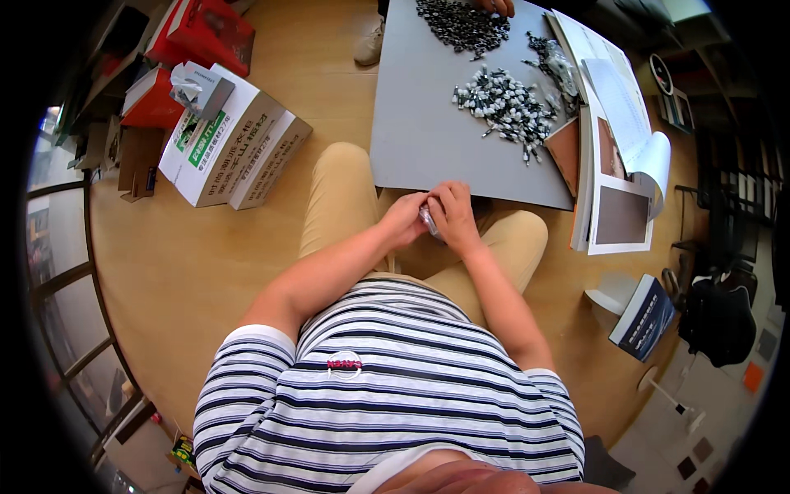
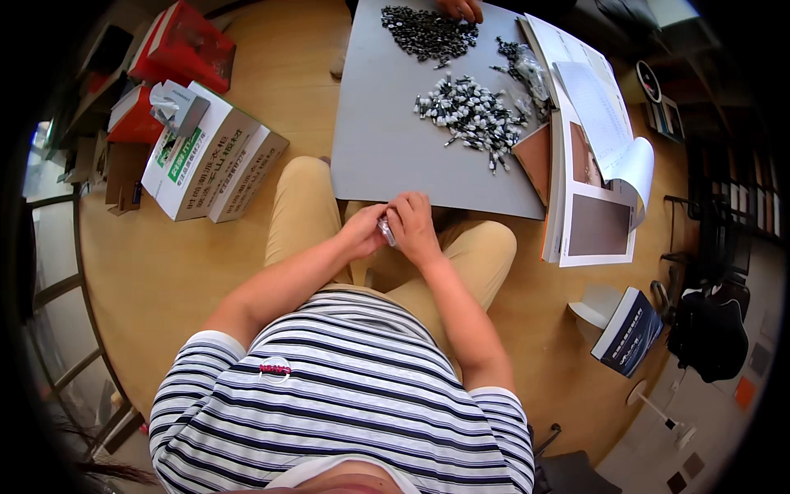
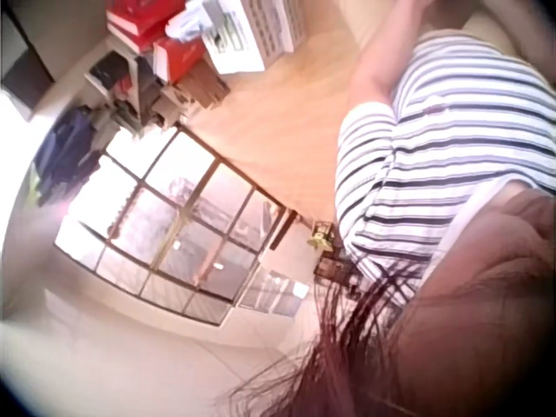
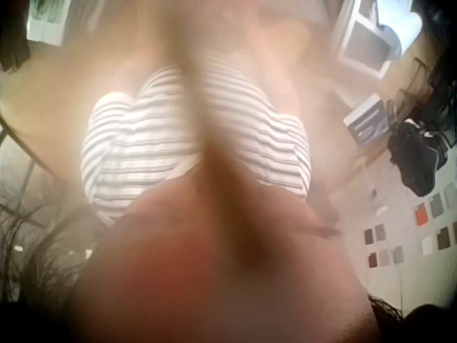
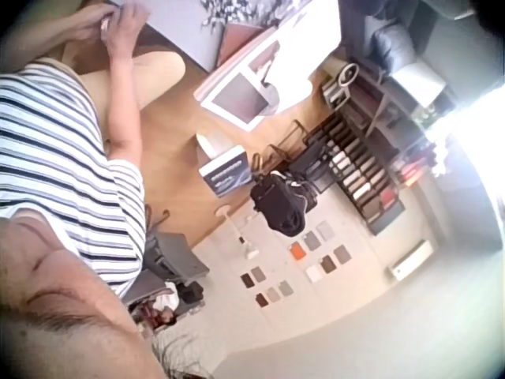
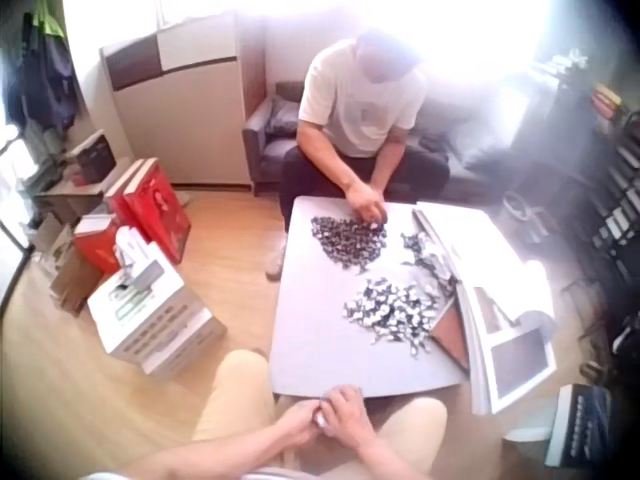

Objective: The person sorts small hardware components from the table by hand, groups them, and places them into clear plastic bags.

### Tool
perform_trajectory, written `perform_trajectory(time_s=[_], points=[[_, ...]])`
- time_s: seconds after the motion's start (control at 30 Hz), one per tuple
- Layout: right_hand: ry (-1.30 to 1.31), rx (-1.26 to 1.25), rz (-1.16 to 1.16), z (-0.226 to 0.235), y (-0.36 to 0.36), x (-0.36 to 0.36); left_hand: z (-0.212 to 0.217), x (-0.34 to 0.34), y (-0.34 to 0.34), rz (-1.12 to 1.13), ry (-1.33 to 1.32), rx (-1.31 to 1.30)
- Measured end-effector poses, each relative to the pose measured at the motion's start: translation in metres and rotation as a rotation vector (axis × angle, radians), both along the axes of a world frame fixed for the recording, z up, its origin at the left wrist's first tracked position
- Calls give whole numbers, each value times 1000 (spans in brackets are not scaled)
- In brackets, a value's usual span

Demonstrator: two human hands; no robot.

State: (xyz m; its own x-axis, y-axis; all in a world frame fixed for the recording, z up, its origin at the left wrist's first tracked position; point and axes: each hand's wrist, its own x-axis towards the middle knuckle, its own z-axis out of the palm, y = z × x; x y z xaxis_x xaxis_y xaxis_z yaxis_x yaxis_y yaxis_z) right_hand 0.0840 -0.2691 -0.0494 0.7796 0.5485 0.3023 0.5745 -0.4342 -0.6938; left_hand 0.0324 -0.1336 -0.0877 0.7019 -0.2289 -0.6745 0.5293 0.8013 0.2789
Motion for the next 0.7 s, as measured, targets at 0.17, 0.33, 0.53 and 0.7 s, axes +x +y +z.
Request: perform_trajectory(time_s=[0.17, 0.33, 0.53, 0.7], points=[[376, 152, -15, 4, -20, -24, -8, 1, -7, 36, 27, -8], [-13, 13, -362, 20, -42, 33, -2, 3, -2, 18, 119, -7], [-267, -361, -610, -16, -74, 110, -9, 3, -1, -46, 101, 11], [-80, -518, -593, -29, -41, 90, -2, 2, -1, -60, 120, 75]])
